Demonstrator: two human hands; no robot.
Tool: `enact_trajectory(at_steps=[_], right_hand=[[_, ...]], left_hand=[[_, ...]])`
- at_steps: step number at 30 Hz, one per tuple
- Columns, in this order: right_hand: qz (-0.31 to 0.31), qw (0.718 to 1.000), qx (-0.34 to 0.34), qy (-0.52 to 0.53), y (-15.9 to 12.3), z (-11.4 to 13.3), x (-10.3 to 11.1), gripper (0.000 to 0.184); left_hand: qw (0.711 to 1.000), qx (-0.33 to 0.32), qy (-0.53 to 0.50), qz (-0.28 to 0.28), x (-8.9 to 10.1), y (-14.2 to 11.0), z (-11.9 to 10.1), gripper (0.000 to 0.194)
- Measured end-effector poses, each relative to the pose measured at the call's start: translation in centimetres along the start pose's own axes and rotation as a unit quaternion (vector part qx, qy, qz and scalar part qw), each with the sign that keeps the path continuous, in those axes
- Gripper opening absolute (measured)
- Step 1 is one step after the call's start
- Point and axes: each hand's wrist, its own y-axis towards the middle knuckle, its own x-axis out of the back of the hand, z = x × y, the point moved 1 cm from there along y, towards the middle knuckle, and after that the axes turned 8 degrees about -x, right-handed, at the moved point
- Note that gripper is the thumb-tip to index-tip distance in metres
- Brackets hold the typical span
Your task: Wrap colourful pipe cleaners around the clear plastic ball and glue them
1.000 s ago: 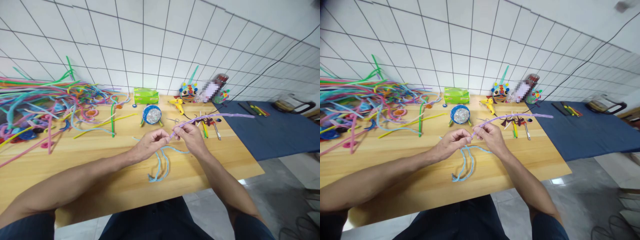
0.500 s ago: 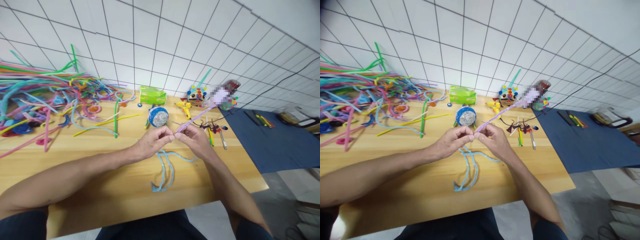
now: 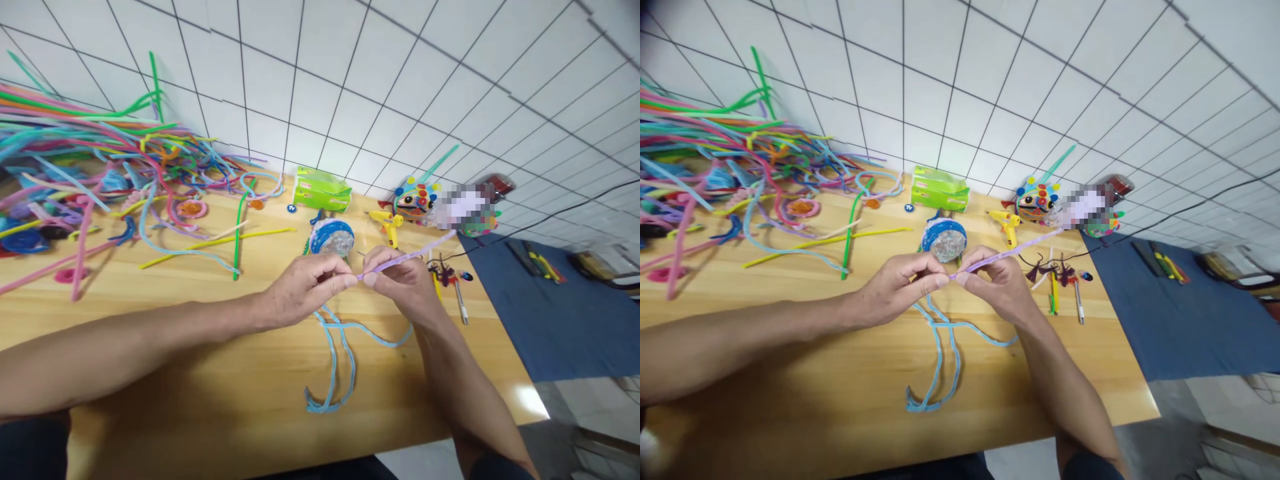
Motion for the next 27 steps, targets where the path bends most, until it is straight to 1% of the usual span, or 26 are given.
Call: enact_trajectory(at_steps=[1, 2, 3, 4, 5, 7, 8, 9, 11, 13, 16, 19, 22, 27], right_hand=[[-0.02, 1.0, 0.004, 0.003, 0.6, -0.1, 0.0, 0.016], [-0.046, 0.999, 0.006, 0.005, 1.2, -0.4, 0.0, 0.014], [-0.075, 0.997, 0.006, 0.006, 1.9, -0.7, 0.0, 0.013], [-0.104, 0.995, 0.002, 0.008, 2.6, -1.1, -0.1, 0.012], [-0.128, 0.992, -0.004, 0.009, 3.3, -1.5, -0.1, 0.012], [-0.157, 0.987, -0.018, 0.007, 4.7, -2.5, -0.3, 0.014], [-0.162, 0.986, -0.024, 0.002, 5.3, -3.0, -0.4, 0.014], [-0.163, 0.986, -0.031, -0.004, 5.8, -3.5, -0.5, 0.015], [-0.154, 0.987, -0.048, -0.011, 6.6, -4.3, -0.8, 0.014], [-0.147, 0.987, -0.068, -0.006, 7.0, -4.8, -1.0, 0.013], [-0.144, 0.986, -0.083, -0.005, 7.0, -5.2, -1.2, 0.014], [-0.131, 0.988, -0.084, -0.017, 6.7, -5.3, -1.4, 0.011], [-0.121, 0.989, -0.083, -0.024, 6.3, -5.4, -1.5, 0.009], [-0.129, 0.988, -0.083, -0.037, 6.3, -5.4, -1.5, 0.011]], left_hand=[[0.999, -0.032, 0.032, -0.019, 0.4, 0.1, 0.6, 0.021], [0.994, -0.071, 0.07, -0.046, 0.9, 0.3, 1.5, 0.022], [0.987, -0.1, 0.11, -0.068, 1.4, 0.5, 2.6, 0.032], [0.98, -0.11, 0.147, -0.076, 1.8, 0.8, 3.9, 0.047], [0.976, -0.108, 0.174, -0.076, 2.1, 1.1, 5.4, 0.061], [0.976, -0.085, 0.193, -0.059, 2.5, 1.6, 8.3, 0.08], [0.978, -0.078, 0.187, -0.046, 2.5, 1.7, 9.6, 0.083], [0.981, -0.072, 0.175, -0.03, 2.4, 1.8, 10.6, 0.082], [0.987, -0.073, 0.146, -0.003, 2.1, 1.7, 11.8, 0.078], [0.989, -0.08, 0.127, 0.009, 1.7, 1.4, 12.1, 0.074], [0.989, -0.091, 0.115, 0.002, 1.4, 1.0, 11.8, 0.072], [0.99, -0.095, 0.106, -0.012, 1.4, 0.9, 11.7, 0.073], [0.991, -0.089, 0.098, -0.014, 1.4, 0.9, 11.8, 0.073], [0.991, -0.091, 0.099, -0.01, 1.3, 0.8, 11.7, 0.074]])
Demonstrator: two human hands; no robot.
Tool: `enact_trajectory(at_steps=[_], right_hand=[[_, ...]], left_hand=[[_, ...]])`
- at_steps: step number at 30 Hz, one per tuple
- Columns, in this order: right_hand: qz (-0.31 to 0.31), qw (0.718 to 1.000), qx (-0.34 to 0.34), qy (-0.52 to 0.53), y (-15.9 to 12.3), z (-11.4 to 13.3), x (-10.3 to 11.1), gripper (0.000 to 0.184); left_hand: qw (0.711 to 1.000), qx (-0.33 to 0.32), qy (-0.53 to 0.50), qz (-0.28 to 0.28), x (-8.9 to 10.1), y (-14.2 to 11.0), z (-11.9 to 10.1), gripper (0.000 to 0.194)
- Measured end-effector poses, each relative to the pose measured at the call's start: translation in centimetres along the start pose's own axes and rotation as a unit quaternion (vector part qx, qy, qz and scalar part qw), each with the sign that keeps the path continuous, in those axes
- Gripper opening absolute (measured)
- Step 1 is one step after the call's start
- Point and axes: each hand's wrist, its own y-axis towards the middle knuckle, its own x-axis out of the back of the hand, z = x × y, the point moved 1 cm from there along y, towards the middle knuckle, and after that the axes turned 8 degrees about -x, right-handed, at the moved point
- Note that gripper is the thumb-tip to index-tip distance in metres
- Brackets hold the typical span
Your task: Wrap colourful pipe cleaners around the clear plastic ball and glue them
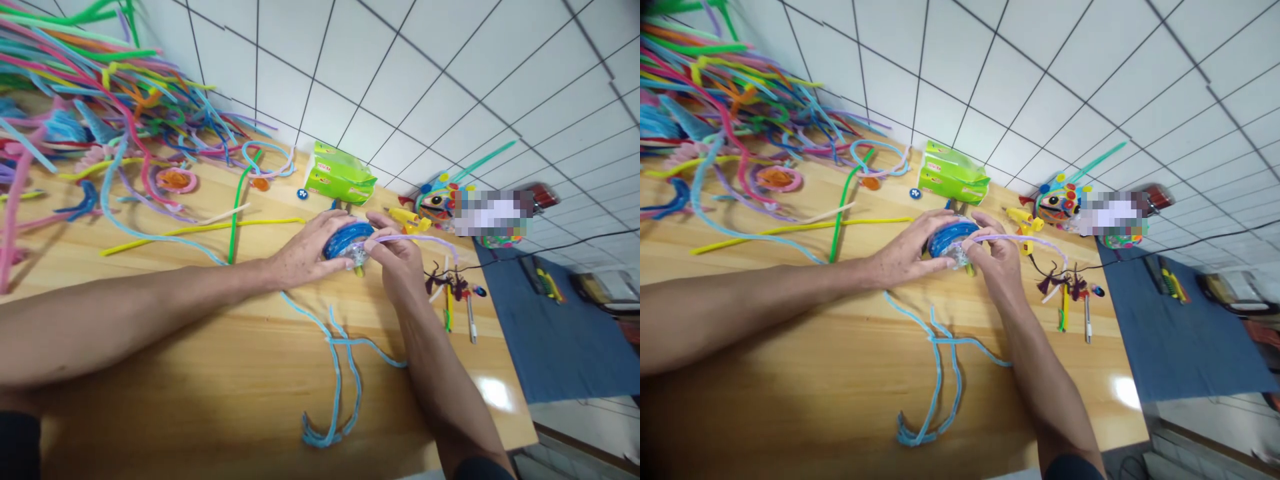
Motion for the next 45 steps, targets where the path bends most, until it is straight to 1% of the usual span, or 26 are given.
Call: enact_trajectory(at_steps=[7, 12, 19, 21, 24, 26, 30, 36, 45], right_hand=[[0.002, 1.0, 0.013, -0.023, 0.2, 0.1, -0.2, 0.011], [-0.008, 0.999, 0.02, -0.035, 0.1, 0.2, -0.4, 0.011], [-0.017, 0.997, 0.051, -0.054, 0.2, 0.1, -0.4, 0.01], [-0.022, 0.996, 0.06, -0.055, 0.2, 0.1, -0.4, 0.009], [-0.026, 0.996, 0.067, -0.055, 0.1, 0.2, -0.5, 0.008], [-0.025, 0.996, 0.066, -0.058, -0.1, 0.4, -0.6, 0.008], [-0.034, 0.995, 0.07, -0.066, -0.4, 0.8, -0.8, 0.008], [-0.043, 0.991, 0.097, -0.082, -0.6, 0.7, -0.9, 0.009], [-0.051, 0.988, 0.108, -0.098, -0.9, 0.7, -1.0, 0.008]], left_hand=[[1.0, 0.003, 0.005, 0.007, 0.0, -0.1, -0.1, 0.074], [1.0, -0.001, 0.006, 0.005, 0.0, -0.2, 0.0, 0.074], [1.0, 0.007, -0.004, 0.002, 0.0, 0.0, -0.3, 0.076], [1.0, 0.012, -0.008, 0.002, 0.2, 0.1, -0.5, 0.071], [0.999, 0.027, -0.019, 0.008, 0.6, 0.2, -0.9, 0.054], [0.999, 0.038, -0.022, 0.01, 0.8, 0.3, -1.1, 0.05], [0.999, 0.05, -0.022, 0.002, 1.0, 0.4, -1.2, 0.05], [0.998, 0.049, -0.027, -0.021, 0.8, 0.6, -1.3, 0.046], [0.998, 0.045, -0.023, -0.032, 0.6, 0.7, -1.2, 0.043]])
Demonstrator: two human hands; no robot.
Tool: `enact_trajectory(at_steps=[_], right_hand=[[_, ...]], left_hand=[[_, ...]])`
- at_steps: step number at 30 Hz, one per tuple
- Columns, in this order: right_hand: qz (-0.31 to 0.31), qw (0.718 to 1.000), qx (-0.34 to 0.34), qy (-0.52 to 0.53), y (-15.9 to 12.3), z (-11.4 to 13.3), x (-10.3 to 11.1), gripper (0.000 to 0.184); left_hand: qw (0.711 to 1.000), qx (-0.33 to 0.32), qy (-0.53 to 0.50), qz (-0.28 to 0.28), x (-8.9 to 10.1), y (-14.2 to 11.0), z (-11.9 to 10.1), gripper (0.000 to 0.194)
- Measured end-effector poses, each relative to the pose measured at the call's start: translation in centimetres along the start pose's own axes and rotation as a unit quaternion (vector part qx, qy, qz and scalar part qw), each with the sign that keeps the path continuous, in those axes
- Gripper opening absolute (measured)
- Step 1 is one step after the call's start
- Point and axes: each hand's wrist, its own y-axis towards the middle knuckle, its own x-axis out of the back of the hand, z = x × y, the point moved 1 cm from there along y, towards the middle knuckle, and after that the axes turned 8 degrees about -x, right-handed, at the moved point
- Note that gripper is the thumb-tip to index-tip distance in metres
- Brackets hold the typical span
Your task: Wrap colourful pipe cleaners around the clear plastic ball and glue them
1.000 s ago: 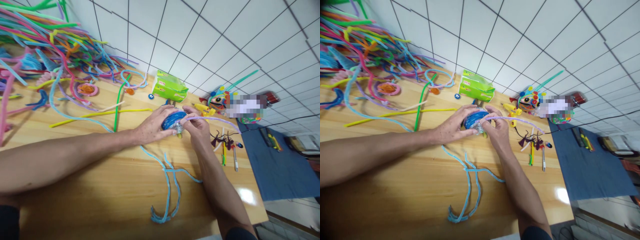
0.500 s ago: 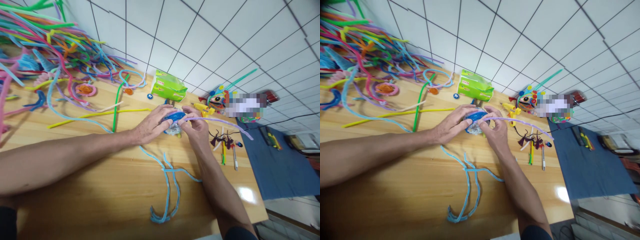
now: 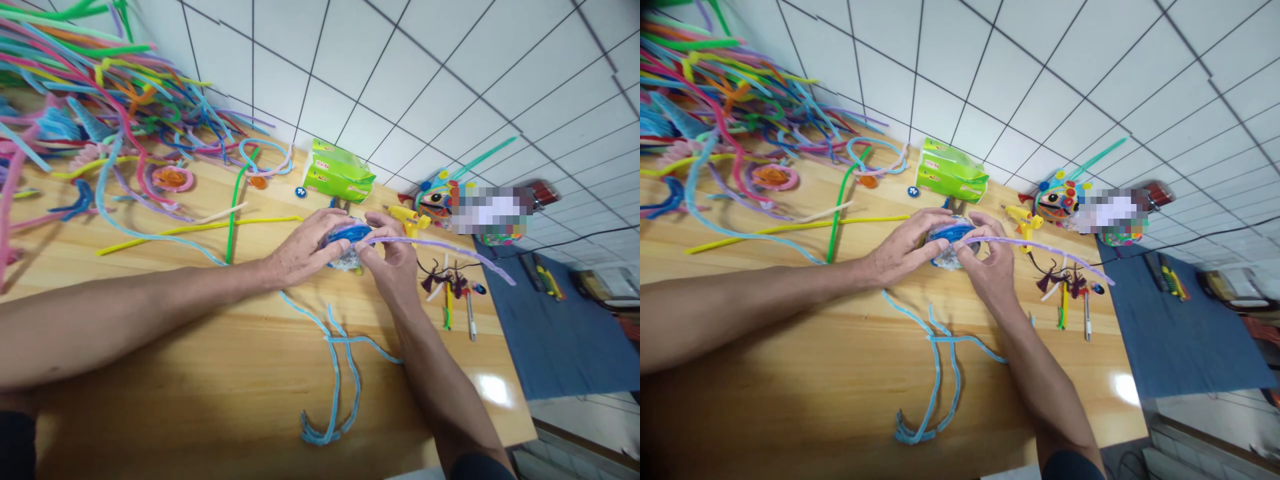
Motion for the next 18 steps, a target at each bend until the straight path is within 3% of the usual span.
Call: enact_trajectory(at_steps=[12, 18], right_hand=[[0.012, 0.993, -0.071, 0.097, -0.1, -1.6, -0.3, 0.018], [-0.002, 0.996, -0.052, 0.075, -0.1, -1.9, -0.4, 0.016]], left_hand=[[1.0, -0.003, 0.009, 0.001, 0.0, 0.2, -0.3, 0.038], [1.0, 0.003, 0.01, 0.004, 0.0, 0.0, -0.1, 0.038]])
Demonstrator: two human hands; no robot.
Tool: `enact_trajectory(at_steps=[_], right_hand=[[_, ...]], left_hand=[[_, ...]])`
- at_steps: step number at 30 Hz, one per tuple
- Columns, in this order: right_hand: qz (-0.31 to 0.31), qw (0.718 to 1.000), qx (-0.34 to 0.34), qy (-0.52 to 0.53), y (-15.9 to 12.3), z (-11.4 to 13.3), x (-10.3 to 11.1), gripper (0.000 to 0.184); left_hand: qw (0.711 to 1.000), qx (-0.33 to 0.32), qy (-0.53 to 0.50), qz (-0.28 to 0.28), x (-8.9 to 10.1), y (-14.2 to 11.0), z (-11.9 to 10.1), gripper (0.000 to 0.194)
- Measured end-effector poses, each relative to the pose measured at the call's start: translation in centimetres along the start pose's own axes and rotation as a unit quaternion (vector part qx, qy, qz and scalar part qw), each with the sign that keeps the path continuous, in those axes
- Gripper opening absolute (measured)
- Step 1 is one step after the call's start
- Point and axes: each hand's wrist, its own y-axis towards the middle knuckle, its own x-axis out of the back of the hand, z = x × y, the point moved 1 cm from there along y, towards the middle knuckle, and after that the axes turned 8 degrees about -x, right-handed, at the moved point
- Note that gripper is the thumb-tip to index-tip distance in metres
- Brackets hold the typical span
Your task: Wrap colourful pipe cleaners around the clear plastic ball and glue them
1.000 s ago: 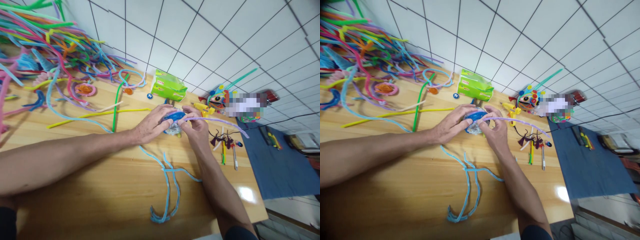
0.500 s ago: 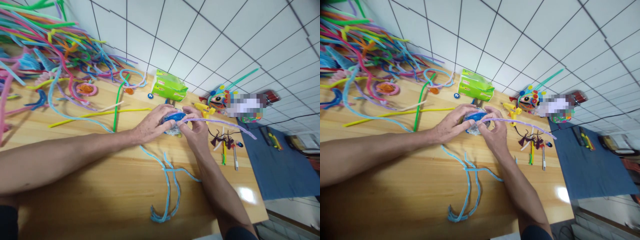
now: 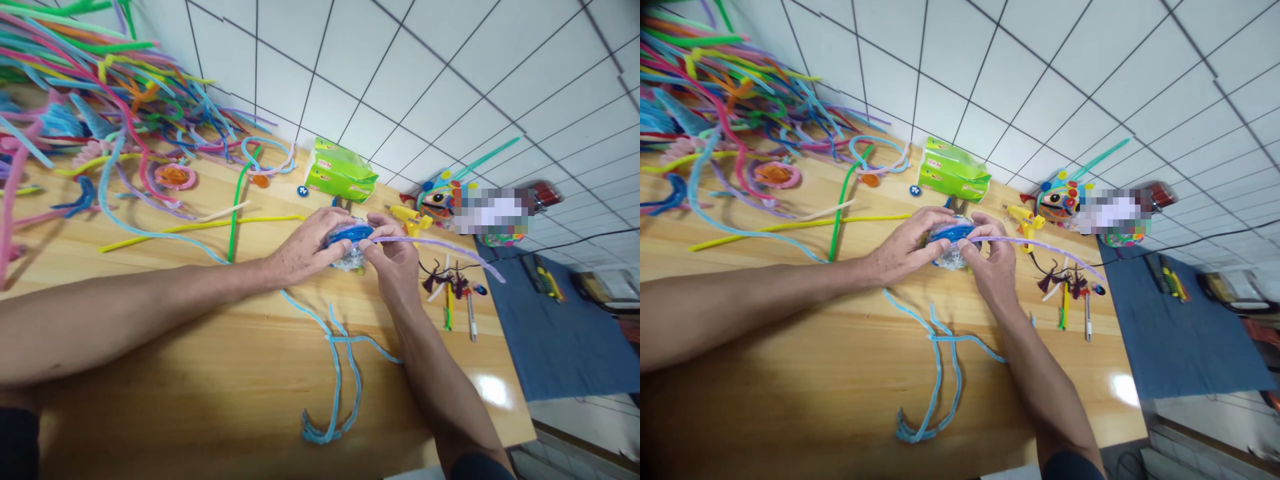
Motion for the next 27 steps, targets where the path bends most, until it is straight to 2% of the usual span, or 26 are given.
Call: enact_trajectory(at_steps=[17, 27], right_hand=[[-0.01, 1.0, 0.003, -0.007, -0.23, 0.33, -0.43, 0.013], [-0.024, 0.999, 0.001, 0.026, -0.11, -0.18, -0.65, 0.016]], left_hand=[[1.0, 0.01, -0.018, -0.001, 0.27, 0.08, -0.53, 0.038], [1.0, 0.003, -0.012, -0.011, 0.0, 0.03, -0.31, 0.037]])
